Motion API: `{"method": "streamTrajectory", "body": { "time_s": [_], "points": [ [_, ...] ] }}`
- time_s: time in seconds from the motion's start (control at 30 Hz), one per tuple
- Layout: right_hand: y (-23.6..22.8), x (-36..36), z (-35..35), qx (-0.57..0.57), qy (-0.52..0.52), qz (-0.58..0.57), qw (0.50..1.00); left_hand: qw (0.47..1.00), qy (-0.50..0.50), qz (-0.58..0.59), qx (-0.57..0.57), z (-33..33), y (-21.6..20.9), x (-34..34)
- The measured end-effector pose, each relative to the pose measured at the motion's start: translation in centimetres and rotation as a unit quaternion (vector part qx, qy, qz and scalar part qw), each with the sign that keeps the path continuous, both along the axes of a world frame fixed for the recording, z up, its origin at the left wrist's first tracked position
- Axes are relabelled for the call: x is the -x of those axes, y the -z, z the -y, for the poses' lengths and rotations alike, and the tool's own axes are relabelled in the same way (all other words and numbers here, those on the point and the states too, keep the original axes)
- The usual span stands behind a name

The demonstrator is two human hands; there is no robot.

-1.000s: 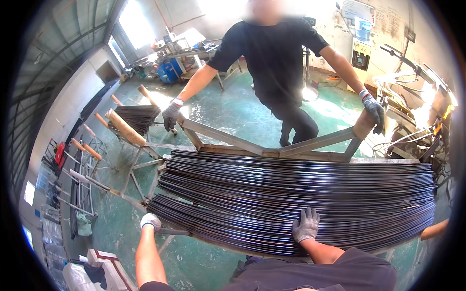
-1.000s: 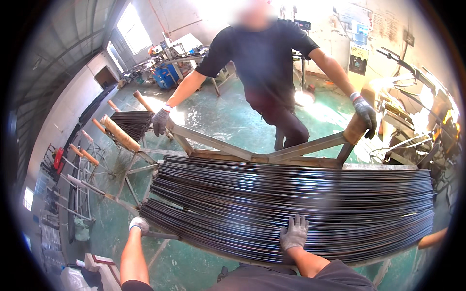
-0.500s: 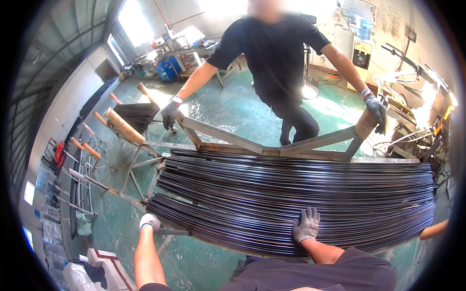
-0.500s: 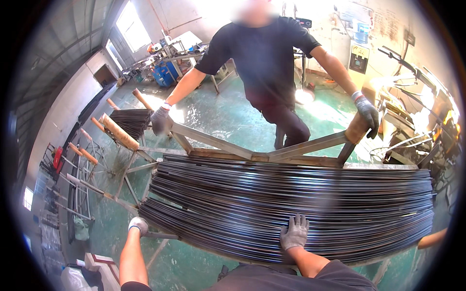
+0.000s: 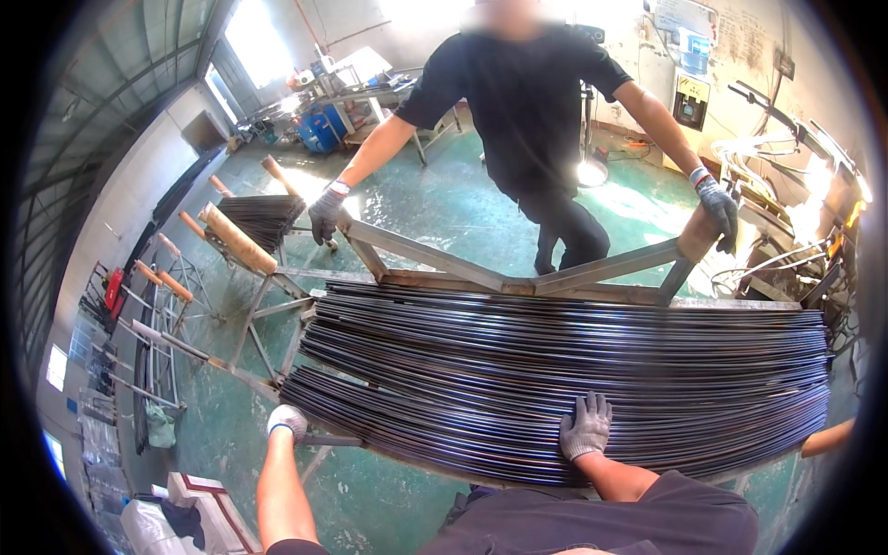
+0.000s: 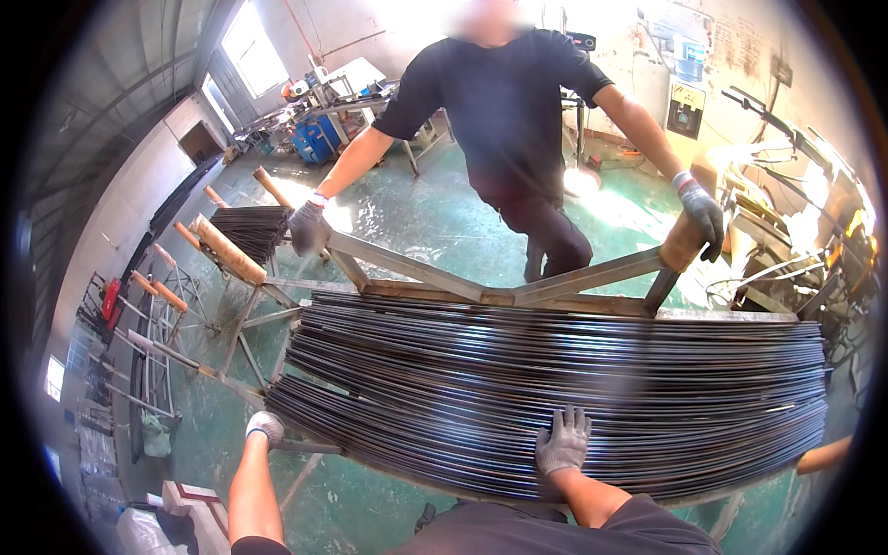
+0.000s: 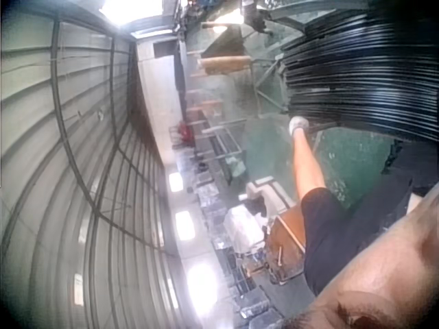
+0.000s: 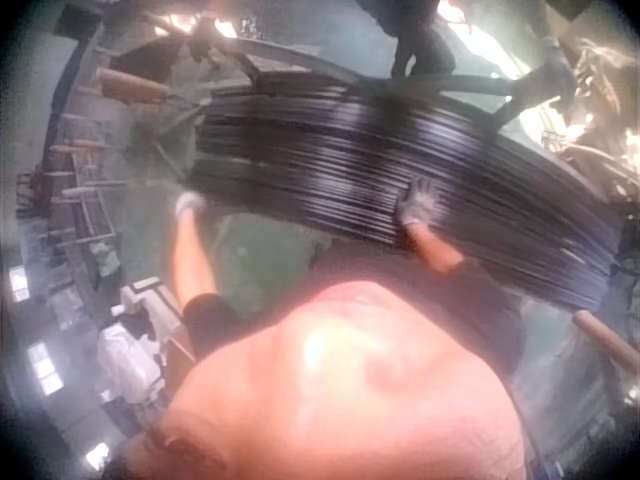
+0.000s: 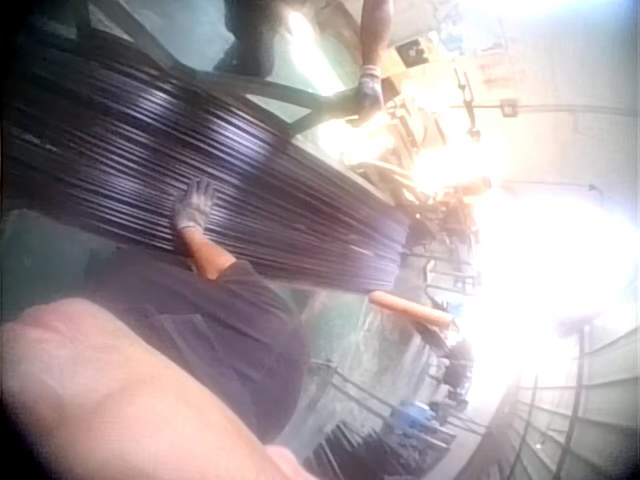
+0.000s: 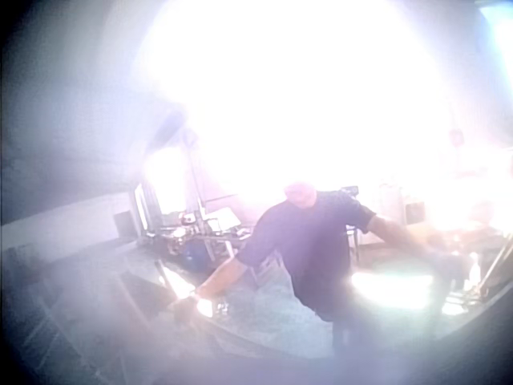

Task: The person lifts a bundle of long metal rods from a rack with a coworker and places them back. The person then picks up several bent metal frames from a table and stacks them on the floor.

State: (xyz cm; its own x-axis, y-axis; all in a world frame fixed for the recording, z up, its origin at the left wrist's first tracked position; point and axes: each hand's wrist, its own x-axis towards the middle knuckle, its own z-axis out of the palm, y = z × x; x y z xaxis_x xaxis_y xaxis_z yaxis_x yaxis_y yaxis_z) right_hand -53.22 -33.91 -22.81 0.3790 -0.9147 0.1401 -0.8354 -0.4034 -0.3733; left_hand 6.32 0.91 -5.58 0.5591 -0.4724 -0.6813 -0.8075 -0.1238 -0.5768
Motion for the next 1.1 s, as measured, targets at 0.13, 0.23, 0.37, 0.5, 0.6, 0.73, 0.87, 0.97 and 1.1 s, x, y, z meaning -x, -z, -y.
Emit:
{"method": "streamTrajectory", "body": {
  "time_s": [0.13,0.23,0.37,0.5,0.6,0.73,0.87,0.97,1.1],
  "points": [
    [0.0,-0.4,0.1,0.005,-0.007,-0.006,1.000,1.000,0.005,0.000,-0.007,-1.2,0.2,0.0],
    [-0.9,-0.2,-0.1,-0.011,0.002,-0.009,1.000,1.000,0.020,-0.003,-0.007,-0.7,0.5,-0.8],
    [-0.3,0.0,0.0,-0.003,0.004,-0.005,1.000,1.000,0.021,-0.011,-0.016,-0.1,0.3,-0.4],
    [-0.1,-0.1,0.0,0.008,-0.003,0.001,1.000,1.000,0.019,-0.007,-0.017,-0.3,-0.1,0.1],
    [-0.3,-0.2,-0.1,0.007,-0.005,0.003,1.000,1.000,0.016,-0.004,-0.018,-0.5,-0.1,0.0],
    [-0.2,-0.2,-0.1,0.008,-0.002,-0.004,1.000,1.000,0.006,-0.006,-0.011,-0.2,-0.3,0.1],
    [-0.1,-0.1,0.0,0.014,-0.003,0.004,1.000,1.000,0.013,-0.004,-0.011,-0.1,-0.4,0.1],
    [0.0,-0.2,-0.1,0.019,-0.005,0.015,1.000,1.000,0.008,0.002,0.019,-0.5,-0.3,0.2],
    [-0.5,-0.3,0.1,0.008,0.000,0.014,1.000,0.999,-0.029,0.014,0.040,-0.1,-0.1,0.3]
  ]
}}
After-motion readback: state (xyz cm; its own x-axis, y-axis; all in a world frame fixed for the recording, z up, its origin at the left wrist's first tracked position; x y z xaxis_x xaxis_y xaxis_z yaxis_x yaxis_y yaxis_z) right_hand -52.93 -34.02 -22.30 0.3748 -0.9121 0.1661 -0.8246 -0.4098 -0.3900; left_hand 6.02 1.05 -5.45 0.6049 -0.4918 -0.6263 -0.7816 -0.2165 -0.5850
